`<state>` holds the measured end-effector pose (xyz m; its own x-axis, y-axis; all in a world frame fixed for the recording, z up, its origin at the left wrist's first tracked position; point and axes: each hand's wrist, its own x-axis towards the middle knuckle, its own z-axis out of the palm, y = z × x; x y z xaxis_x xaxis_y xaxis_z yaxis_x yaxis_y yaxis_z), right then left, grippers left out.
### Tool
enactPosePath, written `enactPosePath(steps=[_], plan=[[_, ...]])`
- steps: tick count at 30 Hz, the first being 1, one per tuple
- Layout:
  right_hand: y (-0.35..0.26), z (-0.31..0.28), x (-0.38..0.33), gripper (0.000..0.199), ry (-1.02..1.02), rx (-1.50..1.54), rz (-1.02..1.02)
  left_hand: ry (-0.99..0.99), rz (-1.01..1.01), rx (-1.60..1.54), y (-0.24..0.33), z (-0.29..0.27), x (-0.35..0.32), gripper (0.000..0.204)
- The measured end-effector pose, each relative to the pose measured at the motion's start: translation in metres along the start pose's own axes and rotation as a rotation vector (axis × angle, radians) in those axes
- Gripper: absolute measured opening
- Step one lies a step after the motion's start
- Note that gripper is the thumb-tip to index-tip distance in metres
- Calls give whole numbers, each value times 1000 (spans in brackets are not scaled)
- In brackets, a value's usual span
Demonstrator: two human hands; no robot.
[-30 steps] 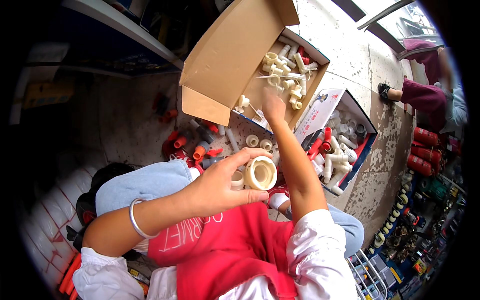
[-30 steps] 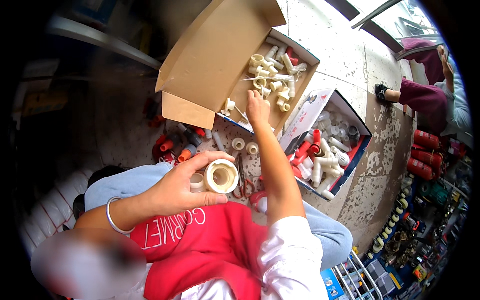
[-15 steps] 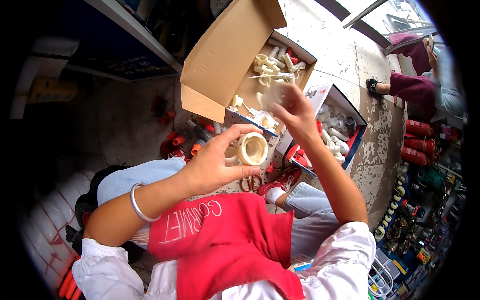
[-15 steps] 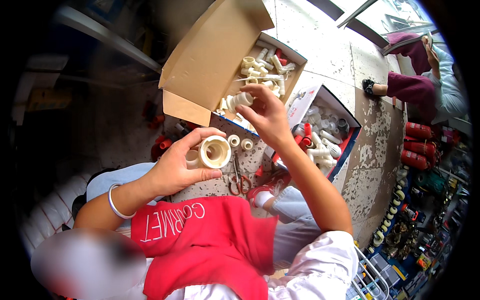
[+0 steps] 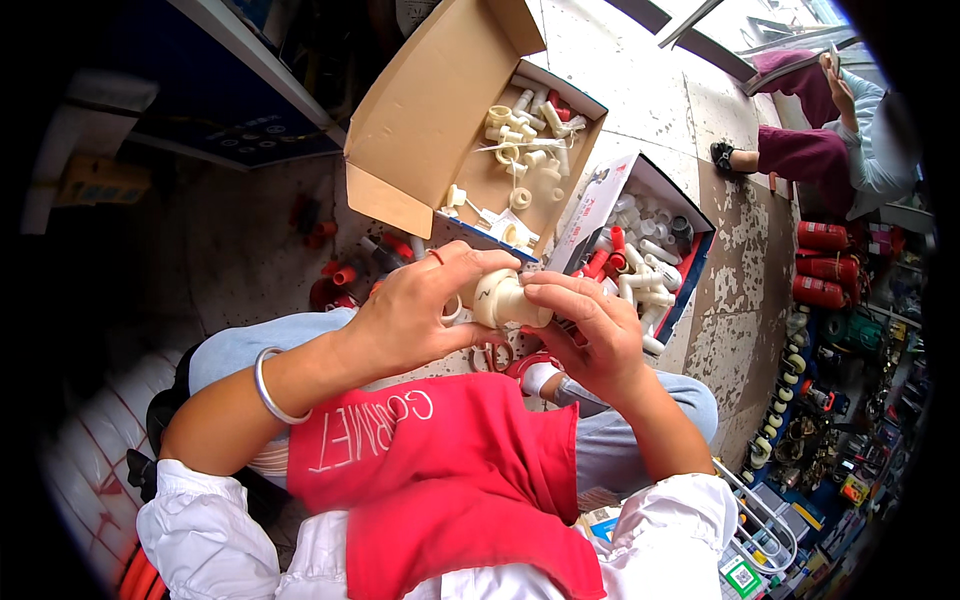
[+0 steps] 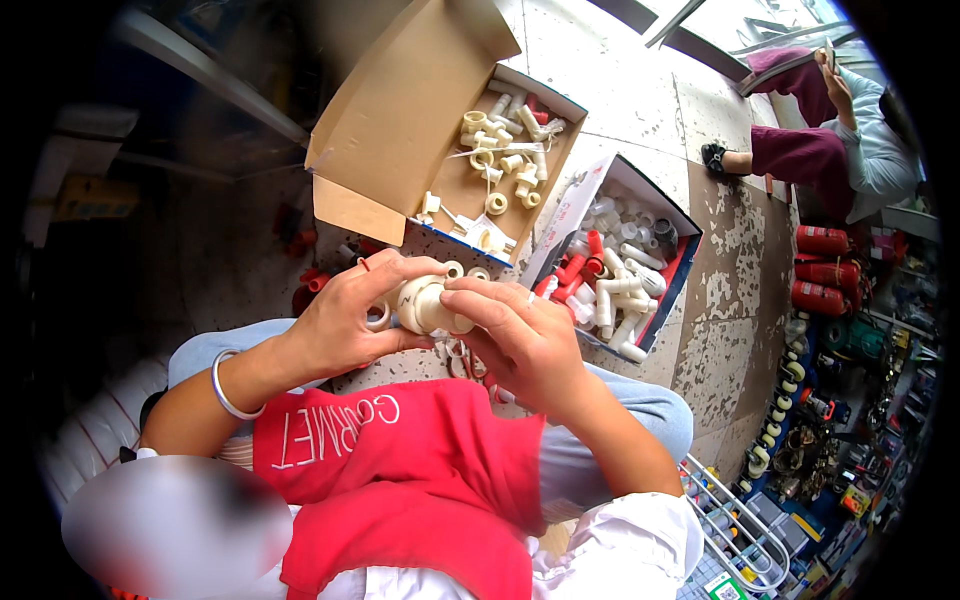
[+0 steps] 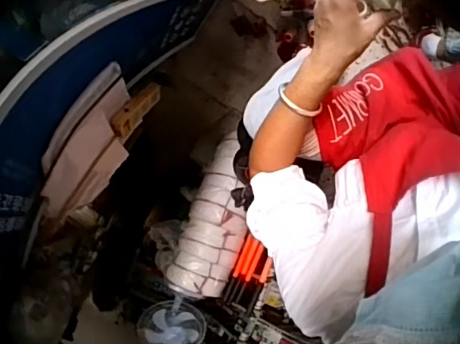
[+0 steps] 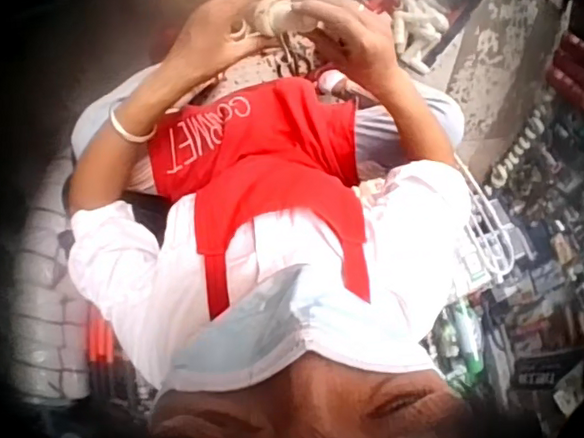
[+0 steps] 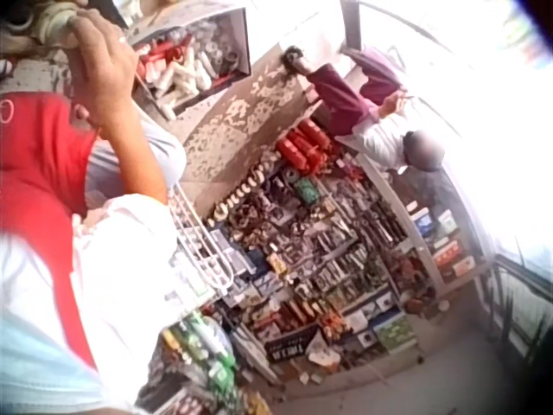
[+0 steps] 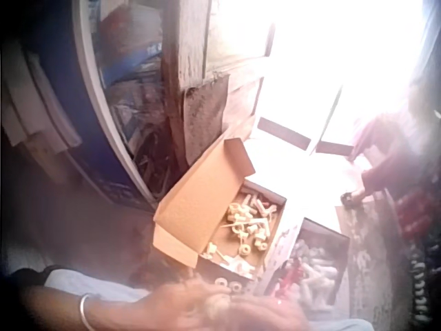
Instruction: The person sits on the floor and assembles white plastic pipe fittings by hand, connecting them into small clusters. They then use a black strap to bundle the assembled pieces together. The person briefly stands to move a box outside before returning to the floor to continue the assembly.
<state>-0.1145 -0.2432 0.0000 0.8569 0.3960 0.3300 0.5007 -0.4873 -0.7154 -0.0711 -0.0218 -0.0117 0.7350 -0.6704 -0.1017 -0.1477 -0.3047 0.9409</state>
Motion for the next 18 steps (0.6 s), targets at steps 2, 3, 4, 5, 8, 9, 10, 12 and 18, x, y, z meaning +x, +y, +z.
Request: enactPosePath(steps=[2,3,4,5,8,9,10,12,18], plan=[[3,1,0,37,32,29,-32,-11,13,-13,1,0,2,64],[4,1,0,37,30,14,-61,-13,25,-30,0,0,2,61],[6,1,0,38,29,-2,-89,-15,38,-48,-1,0,2,59],[6,1,0,38,28,-18,-117,-18,51,-66,-2,0,2,57],[4,-4,0,42,-99,-197,-109,-41,30,-47,-5,1,1,56],[6,-2,-2,46,-111,-217,-99,-36,29,-37,-6,2,0,56],[8,0,-4,47,-111,-224,-100,-32,27,-26,-7,3,0,57],[9,1,-5,47,-108,-246,-102,-7,52,14,-8,5,0,57],[10,6,-12,48,-20,-129,-49,41,134,95,-9,7,1,58]])
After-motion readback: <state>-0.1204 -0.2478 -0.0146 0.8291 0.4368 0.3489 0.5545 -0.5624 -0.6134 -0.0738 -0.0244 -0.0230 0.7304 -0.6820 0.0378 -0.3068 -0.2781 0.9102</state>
